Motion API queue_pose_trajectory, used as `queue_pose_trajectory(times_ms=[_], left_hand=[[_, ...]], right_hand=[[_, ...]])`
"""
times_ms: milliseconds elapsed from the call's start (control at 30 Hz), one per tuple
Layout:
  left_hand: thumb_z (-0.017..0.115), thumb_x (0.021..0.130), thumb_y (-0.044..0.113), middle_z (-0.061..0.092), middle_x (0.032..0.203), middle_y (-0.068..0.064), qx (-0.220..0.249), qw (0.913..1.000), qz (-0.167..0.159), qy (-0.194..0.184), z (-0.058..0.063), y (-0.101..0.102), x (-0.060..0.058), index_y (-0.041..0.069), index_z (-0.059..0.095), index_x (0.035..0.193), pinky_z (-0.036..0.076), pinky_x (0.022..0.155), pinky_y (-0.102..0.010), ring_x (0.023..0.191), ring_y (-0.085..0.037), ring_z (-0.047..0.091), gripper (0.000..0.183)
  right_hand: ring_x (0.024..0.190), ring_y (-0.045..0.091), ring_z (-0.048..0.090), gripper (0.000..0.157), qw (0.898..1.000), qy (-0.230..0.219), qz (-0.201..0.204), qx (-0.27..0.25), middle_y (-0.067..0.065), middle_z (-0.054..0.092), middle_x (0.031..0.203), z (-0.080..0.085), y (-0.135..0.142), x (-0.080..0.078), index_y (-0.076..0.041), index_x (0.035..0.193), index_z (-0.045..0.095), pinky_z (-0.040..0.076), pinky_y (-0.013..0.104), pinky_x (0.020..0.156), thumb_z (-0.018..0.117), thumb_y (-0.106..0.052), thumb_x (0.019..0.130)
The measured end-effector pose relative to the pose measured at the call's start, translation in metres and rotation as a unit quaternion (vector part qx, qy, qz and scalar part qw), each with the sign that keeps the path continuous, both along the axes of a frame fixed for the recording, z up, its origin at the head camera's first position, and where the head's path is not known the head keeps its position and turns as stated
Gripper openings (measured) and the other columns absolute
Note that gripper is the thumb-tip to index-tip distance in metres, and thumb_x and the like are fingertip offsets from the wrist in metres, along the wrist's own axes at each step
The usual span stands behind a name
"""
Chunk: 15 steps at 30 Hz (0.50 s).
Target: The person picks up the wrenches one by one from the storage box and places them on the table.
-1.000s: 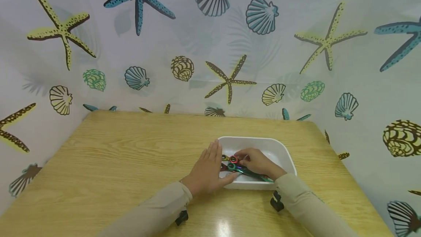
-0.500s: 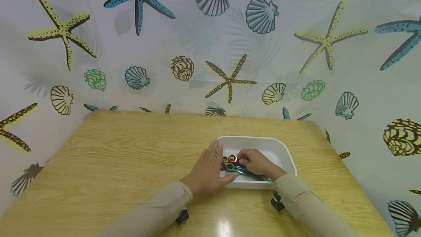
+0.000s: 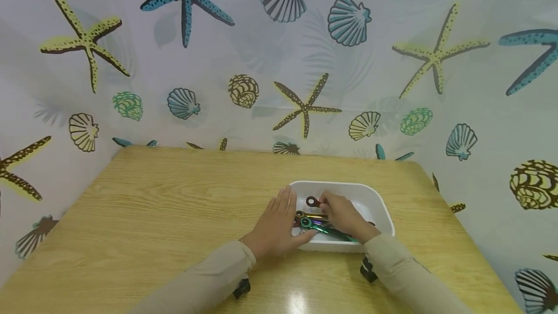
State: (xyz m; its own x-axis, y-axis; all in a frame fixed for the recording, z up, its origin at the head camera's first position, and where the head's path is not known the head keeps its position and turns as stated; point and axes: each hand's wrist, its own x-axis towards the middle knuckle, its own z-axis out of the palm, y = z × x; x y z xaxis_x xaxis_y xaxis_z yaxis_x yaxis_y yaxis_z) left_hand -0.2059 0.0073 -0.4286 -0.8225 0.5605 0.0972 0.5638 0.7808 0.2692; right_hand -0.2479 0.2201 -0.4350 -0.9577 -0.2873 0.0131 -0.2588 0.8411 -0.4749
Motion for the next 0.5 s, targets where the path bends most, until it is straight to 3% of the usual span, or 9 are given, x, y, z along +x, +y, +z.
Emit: queue_pose_trajectory(times_ms=[233,500], left_hand=[[0.030,0.089,0.073,0.006,0.158,-0.021,-0.002,1.0000,0.000,0.002,0.001,0.000,0.000,-0.004,0.013,0.151,0.016,0.117,-0.045,0.146,-0.034,0.006,0.100],[0.030,0.089,0.072,0.006,0.159,-0.021,-0.006,1.0000,-0.001,0.005,0.000,0.000,0.001,-0.003,0.012,0.152,0.015,0.117,-0.045,0.147,-0.034,0.006,0.099]], right_hand=[[0.071,0.014,0.059,0.006,0.999,0.021,-0.022,-0.045,0.003,0.065,0.080,0.008,0.002,0.003,-0.003,0.100,0.058,0.049,0.032,0.066,0.055,-0.004,0.095],[0.078,0.016,0.063,0.019,0.999,0.021,0.012,-0.038,0.007,0.069,0.088,0.013,0.004,0.004,0.000,0.103,0.067,0.053,0.036,0.072,0.062,0.004,0.085]])
